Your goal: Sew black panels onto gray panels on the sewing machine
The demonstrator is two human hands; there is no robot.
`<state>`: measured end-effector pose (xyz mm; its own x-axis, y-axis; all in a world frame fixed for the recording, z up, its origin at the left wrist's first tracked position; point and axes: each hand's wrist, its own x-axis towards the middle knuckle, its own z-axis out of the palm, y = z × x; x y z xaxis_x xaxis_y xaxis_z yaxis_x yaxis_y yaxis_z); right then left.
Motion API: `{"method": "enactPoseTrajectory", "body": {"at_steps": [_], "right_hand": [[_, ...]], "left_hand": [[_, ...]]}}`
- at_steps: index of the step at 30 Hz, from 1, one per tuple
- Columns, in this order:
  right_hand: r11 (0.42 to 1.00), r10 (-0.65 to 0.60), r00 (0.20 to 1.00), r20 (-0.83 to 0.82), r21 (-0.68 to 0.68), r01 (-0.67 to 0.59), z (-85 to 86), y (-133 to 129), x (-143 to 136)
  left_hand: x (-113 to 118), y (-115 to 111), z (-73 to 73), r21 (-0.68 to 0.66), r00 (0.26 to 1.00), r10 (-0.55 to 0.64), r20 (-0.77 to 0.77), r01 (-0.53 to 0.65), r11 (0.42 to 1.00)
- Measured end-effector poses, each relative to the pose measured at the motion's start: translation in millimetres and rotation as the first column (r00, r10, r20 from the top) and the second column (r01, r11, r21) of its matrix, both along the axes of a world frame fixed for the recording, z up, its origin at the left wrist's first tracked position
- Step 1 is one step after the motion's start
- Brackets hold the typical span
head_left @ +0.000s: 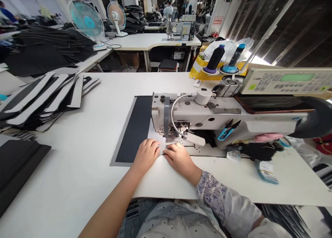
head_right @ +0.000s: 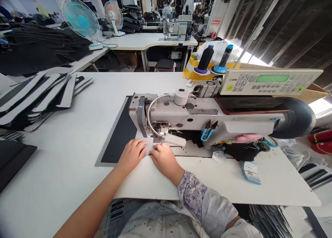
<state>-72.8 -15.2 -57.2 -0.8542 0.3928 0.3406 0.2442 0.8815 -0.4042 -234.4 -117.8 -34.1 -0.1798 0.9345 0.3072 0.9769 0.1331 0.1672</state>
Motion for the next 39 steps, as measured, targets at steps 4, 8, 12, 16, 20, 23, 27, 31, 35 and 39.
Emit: {"method": "enactPoseTrajectory", "body": {"at_steps": [4,8,12,16,20,23,27,31,35,39], "right_hand": [[1.0,-0.023,1.0,-0.005,0.013,0.023,0.2,8,-8],[0.998,-0.058,0.998,0.007,-0.013,0.058,-2.2,15,-16],[0.994,-0.107,0.992,0.074,-0.022,0.109,-5.0,19,-22],[0.991,-0.133,0.986,0.101,0.012,0.133,-5.9,19,-26],[0.988,-0.147,0.985,0.086,0.066,0.141,-7.3,18,-28],[0.986,-0.132,0.99,0.041,0.106,0.128,-8.5,15,-27],[0.992,-0.098,0.994,-0.04,0.072,0.101,-11.6,13,-27],[0.949,-0.162,0.965,-0.205,-0.301,0.095,-16.0,9,-28],[0.427,-0.373,0.924,-0.089,-0.9,0.085,-11.8,-1,-20],[0.089,-0.097,0.992,0.083,-0.992,0.091,2.8,-2,-7]], "left_hand": [[-9,10,-5.2,0.007,1.0,0.009,0.01,-0.009,1.0],[-18,22,-8.1,0.036,1.0,0.014,-0.008,-0.014,0.999],[-25,33,-10.0,0.027,0.999,0.022,-0.028,-0.021,0.999],[-29,41,-12.2,0.025,0.999,0.034,-0.039,-0.033,0.999],[-28,42,-12.3,0.04,0.997,0.046,-0.058,-0.043,0.998],[-24,40,-11.4,0.039,0.994,0.076,-0.072,-0.074,0.997],[-21,35,-11.7,0.036,0.995,0.091,-0.049,-0.089,0.995],[-18,29,-10.0,-0.007,0.994,0.105,-0.037,-0.105,0.994],[-10,14,-3.4,-0.071,0.995,0.096,-0.034,-0.098,0.993],[3,3,3.7,-0.149,0.998,0.041,-0.049,-0.048,0.988]]}}
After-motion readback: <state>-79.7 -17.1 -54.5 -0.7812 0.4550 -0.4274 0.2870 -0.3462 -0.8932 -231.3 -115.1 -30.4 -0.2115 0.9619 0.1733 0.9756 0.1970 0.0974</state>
